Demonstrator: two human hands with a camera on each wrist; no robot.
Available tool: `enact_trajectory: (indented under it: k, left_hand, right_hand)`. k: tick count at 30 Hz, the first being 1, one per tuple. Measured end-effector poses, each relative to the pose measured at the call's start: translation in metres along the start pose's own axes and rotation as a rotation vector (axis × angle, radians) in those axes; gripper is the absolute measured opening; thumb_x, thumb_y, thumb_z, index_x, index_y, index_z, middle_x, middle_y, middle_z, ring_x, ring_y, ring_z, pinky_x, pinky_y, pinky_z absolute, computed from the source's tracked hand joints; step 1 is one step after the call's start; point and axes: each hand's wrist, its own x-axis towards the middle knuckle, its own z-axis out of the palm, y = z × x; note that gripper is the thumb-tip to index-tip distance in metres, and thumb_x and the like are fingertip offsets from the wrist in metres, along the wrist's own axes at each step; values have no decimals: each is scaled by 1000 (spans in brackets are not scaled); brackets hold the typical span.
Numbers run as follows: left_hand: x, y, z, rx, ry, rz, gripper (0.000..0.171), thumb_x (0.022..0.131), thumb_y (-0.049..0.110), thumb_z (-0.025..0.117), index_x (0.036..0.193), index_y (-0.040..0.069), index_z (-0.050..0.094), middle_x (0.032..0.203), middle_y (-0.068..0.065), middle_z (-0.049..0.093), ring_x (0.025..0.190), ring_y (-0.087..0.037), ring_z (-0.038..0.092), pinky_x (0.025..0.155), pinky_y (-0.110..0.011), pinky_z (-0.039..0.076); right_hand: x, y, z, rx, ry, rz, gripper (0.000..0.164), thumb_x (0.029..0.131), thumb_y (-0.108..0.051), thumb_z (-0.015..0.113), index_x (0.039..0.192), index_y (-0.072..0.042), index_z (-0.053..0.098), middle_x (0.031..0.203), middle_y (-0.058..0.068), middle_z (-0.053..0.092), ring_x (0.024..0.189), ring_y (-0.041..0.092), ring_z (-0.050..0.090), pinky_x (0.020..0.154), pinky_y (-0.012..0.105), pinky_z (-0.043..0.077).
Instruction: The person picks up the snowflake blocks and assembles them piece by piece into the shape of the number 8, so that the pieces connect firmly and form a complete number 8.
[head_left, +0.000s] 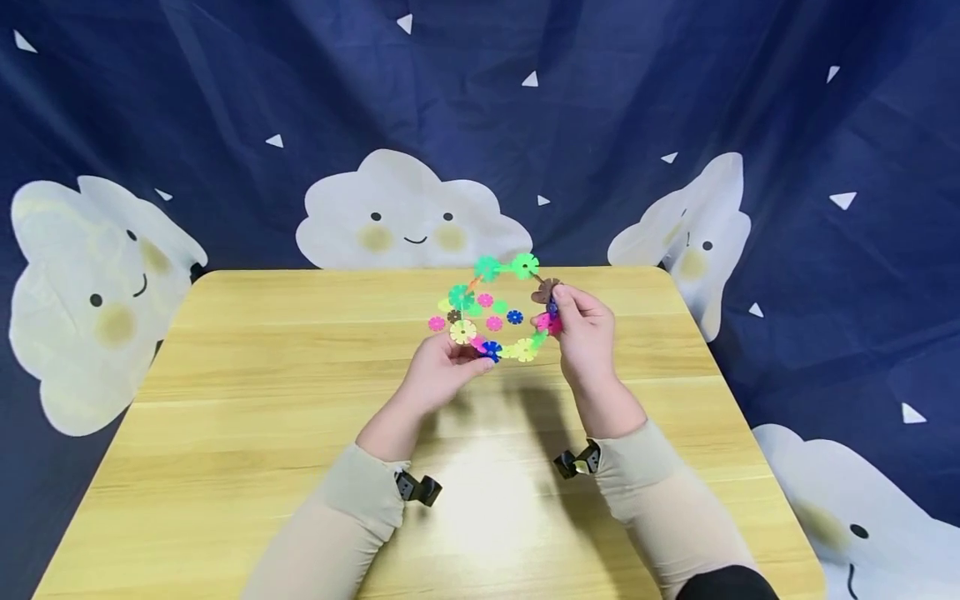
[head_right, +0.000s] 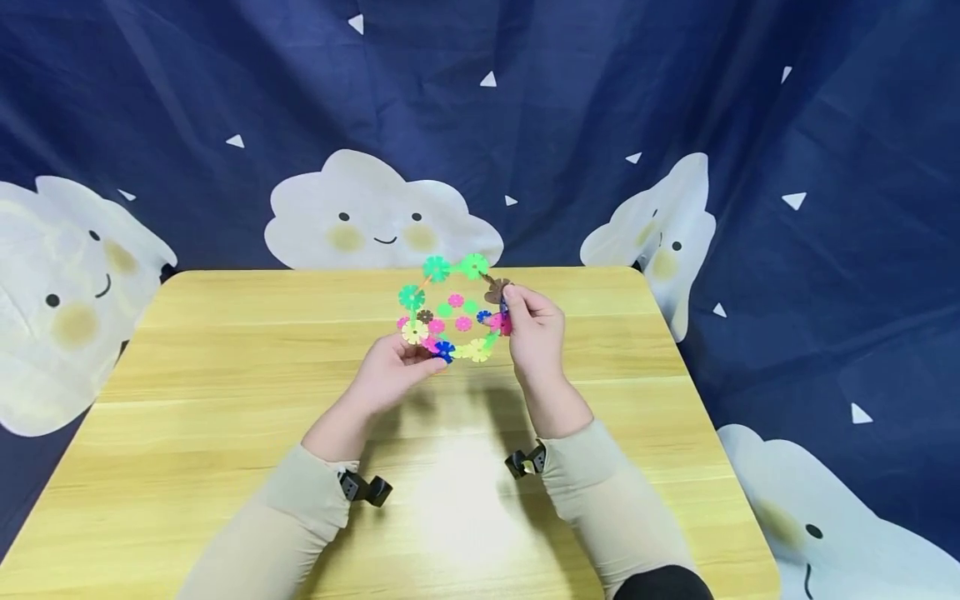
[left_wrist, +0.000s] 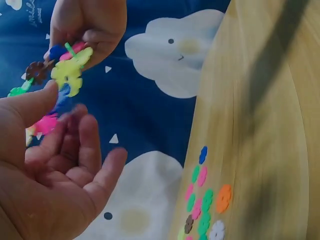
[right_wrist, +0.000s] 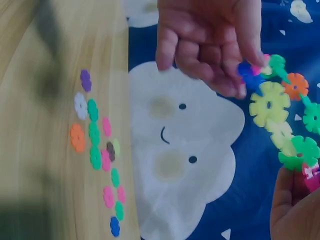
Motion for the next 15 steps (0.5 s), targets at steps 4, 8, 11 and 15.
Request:
enact_trajectory:
  k: [4, 8, 11, 15]
  left_hand:
    - [0, -2, 4, 17, 50, -4, 12, 94, 7, 80, 98, -5, 78, 84, -10, 75, 75, -20, 67, 69, -26, 56]
    - [0, -3, 3, -29, 106, -63, 12, 93, 3, 78, 96, -9, 77, 81, -10, 75, 75, -20, 71, 71, -29, 61]
    - [1, -5, 2, -75, 82, -82, 11, 94, -1, 75, 97, -11, 74, 84, -12, 75, 76, -16, 71, 73, -30, 62]
    - [3, -6, 0, -162, 97, -97, 10, 99, -3, 69, 102, -13, 70, 88, -14, 73, 78, -15, 68, 74, -27, 61]
  right_hand:
    - [1, 1, 3, -23, -3, -46, 21, 107, 2, 58, 104, 7, 79, 88, 6, 77, 59, 11, 71, 64, 27, 62]
    - [5, 2, 3, -91, -30, -89, 19, 106, 4, 59, 105, 15, 75, 86, 2, 78, 58, 9, 70, 61, 23, 60]
    - [8, 2, 3, -107, -72, -99, 19, 105, 4, 59, 106, 14, 75, 87, 0, 79, 61, 9, 72, 60, 23, 60]
    - [14, 8, 4, -107, -98, -110, 26, 109, -1, 54, 115, 18, 71, 94, 2, 79, 72, 11, 75, 67, 26, 62]
